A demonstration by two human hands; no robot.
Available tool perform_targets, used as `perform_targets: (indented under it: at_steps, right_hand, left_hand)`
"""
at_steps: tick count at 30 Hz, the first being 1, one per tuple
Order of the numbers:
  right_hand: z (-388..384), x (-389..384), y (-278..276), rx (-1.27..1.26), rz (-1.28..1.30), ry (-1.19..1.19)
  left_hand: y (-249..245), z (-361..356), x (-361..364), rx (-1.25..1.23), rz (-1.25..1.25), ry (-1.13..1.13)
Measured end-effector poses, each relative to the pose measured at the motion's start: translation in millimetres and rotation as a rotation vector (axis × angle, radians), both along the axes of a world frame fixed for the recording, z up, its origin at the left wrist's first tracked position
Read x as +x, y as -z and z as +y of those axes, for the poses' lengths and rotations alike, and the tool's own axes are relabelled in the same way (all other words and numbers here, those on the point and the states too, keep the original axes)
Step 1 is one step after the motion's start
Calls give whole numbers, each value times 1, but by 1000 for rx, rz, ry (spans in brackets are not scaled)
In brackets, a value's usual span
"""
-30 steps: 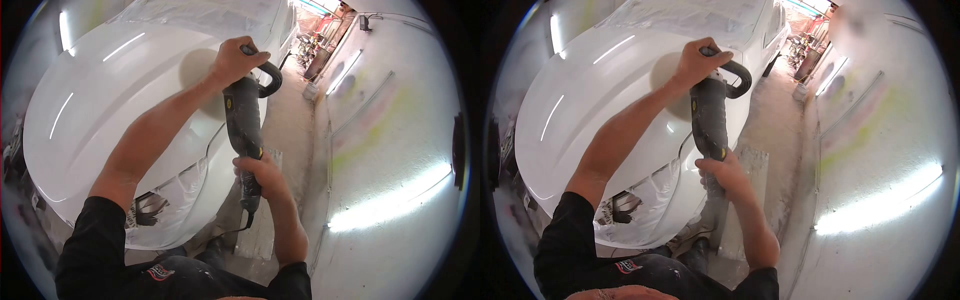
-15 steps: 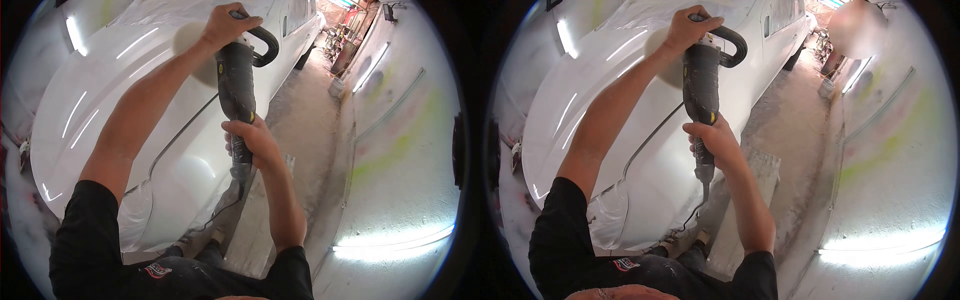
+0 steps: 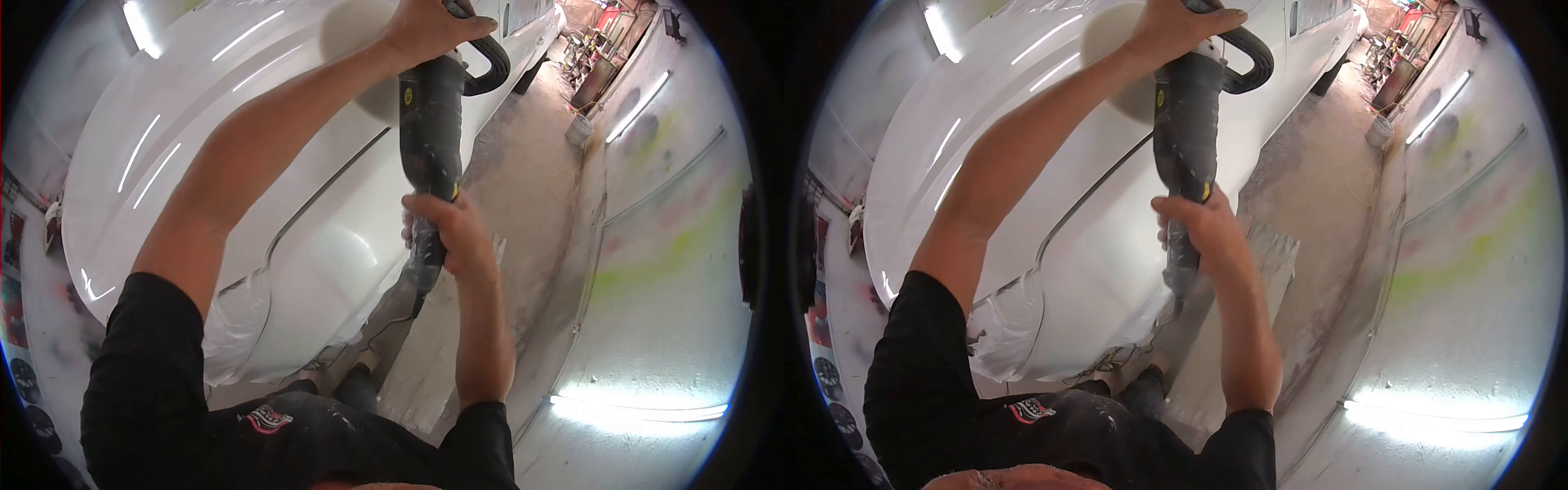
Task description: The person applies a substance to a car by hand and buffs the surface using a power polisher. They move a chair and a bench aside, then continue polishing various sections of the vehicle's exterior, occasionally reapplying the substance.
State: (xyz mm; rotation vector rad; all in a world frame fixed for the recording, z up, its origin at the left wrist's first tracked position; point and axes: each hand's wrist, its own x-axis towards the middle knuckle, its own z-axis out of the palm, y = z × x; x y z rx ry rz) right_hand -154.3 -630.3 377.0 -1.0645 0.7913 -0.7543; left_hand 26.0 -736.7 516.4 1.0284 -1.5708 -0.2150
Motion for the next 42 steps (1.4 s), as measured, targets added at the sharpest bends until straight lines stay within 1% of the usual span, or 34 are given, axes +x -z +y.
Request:
perform_targets:
  at_steps: [3, 6, 8, 9, 11, 13, 15, 17, 20, 22, 24, 25, 27, 28, 31, 32, 33, 35, 36, 37, 39, 40, 42]
  right_hand:
    - [56, 8, 14, -31, 53, -18]
    - [115, 20, 28, -83, 109, -69]
    - [152, 29, 32, -101, 181, -108]
    - [166, 37, 37, -198, 148, -125]
    - [194, 49, 52, -357, 90, -94]
    - [224, 56, 57, -355, 174, -106]
    - [253, 65, 66, -284, 102, -136]
    - [278, 65, 66, -149, 79, -187]
    - [311, 62, 68, -101, 144, -166]
    - [328, 60, 74, -143, 91, -132]
    - [343, 55, 78, -146, 71, -119]
    - [348, 49, 78, -140, 73, -105]
    - [359, 35, 78, -121, 72, -90]
    - [364, 28, 83, -156, 88, -58]
    - [386, 8, 106, -225, 109, 41]
    - [392, -2, 115, -232, 107, 79]
    - [400, -14, 120, -236, 107, 117]
    - [415, -48, 120, -103, 245, 88]
    - [422, -66, 121, -42, 306, 56]
    - [430, -79, 129, -46, 283, 72]
    - [447, -107, 165, -61, 244, 100]
    - [461, -117, 191, -91, 327, 137]
    - [473, -149, 206, 10, 167, 139]
  left_hand:
    - [18, 62, 15, -20, 27, 17]
    - [27, 144, 32, -8, 1, -36]
    - [36, 183, 55, -135, -83, -65]
    - [43, 203, 66, -190, -126, -66]
    - [56, 238, 83, -260, -131, -190]
    - [60, 271, 94, -225, -31, -95]
    - [64, 296, 115, -217, -186, -290]
    - [59, 325, 85, -222, -204, -324]
    - [71, 342, 108, -265, -362, -370]
    - [69, 354, 113, -347, -463, -304]
    - [66, 354, 94, -467, -462, -126]
    - [63, 355, 71, -540, -409, 22]
    - [62, 367, 60, -329, -205, 179]
    - [56, 388, 66, -59, -63, 182]
    - [82, 409, 33, 23, -190, -64]
    - [90, 410, 20, -99, -300, 103]
    - [97, 415, -3, -139, -330, 197]
    - [110, 426, -48, -205, -387, 400]
    - [116, 433, -71, -174, -365, 421]
    - [122, 436, -95, -203, -383, 424]
    - [136, 440, -139, -231, -418, 412]
    - [145, 442, -158, -229, -437, 396]
    - [164, 449, -194, -196, -468, 352]
